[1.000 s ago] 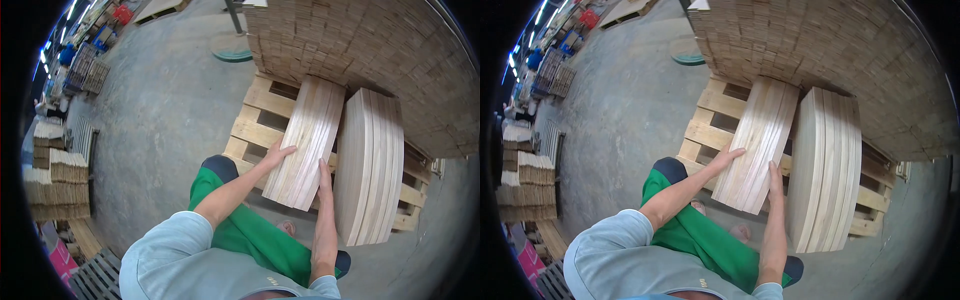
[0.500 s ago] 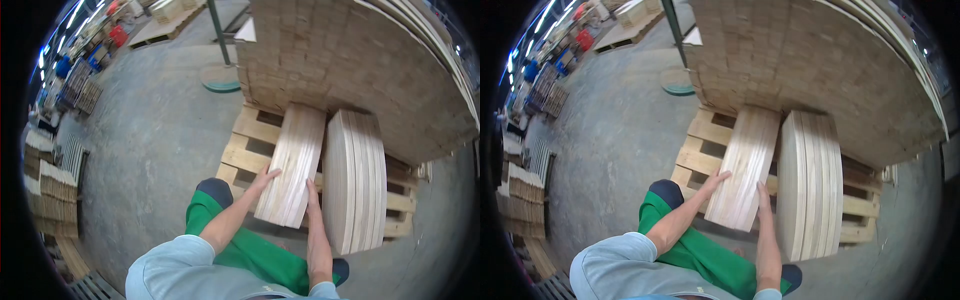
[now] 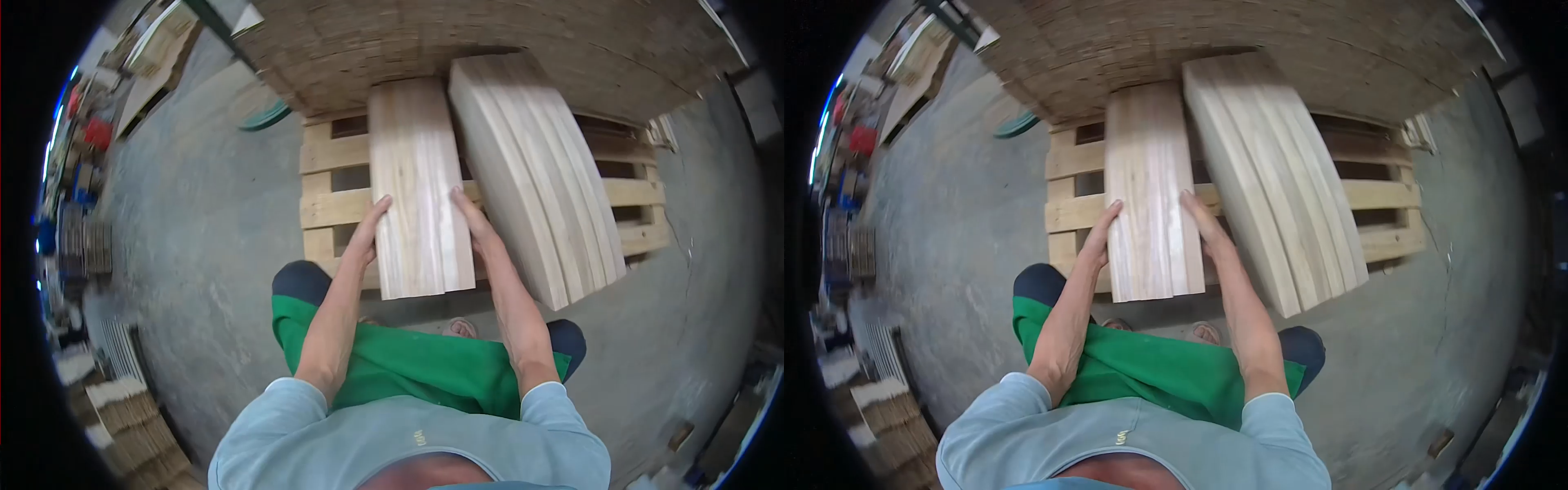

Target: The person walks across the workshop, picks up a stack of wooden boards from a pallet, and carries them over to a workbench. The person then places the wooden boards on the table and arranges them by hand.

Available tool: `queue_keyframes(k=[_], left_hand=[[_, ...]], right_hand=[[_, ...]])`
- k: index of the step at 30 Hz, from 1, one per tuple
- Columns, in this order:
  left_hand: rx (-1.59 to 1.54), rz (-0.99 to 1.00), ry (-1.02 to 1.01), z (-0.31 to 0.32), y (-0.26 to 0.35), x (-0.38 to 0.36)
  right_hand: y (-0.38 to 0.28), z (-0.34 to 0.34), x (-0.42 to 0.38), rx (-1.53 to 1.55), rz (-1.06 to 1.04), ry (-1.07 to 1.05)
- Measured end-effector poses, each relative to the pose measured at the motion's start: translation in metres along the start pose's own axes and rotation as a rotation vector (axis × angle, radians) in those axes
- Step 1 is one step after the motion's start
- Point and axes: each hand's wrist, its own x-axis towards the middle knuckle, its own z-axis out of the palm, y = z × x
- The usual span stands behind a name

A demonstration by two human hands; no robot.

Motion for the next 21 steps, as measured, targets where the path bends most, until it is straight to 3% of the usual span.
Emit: queue_keyframes(k=[6, 8, 11, 18, 21], left_hand=[[-0.064, -0.125, -0.052, -0.011, -0.007, 0.009], [-0.057, -0.113, -0.103, -0.014, -0.007, 0.014], [-0.099, -0.147, -0.153, -0.023, -0.01, 0.016], [-0.071, -0.008, -0.058, 0.026, 0.011, -0.012], [-0.044, 0.066, -0.105, 0.025, 0.006, -0.01]], right_hand=[[-0.011, -0.004, -0.006, 0.086, 0.051, -0.005], [0.007, -0.018, 0.015, 0.047, -0.082, -0.071], [0.014, -0.019, 0.023, 0.033, -0.102, -0.037], [-0.005, -0.006, 0.006, -0.023, -0.179, -0.015], [-0.007, -0.003, 0.004, -0.051, -0.18, 0.006]])
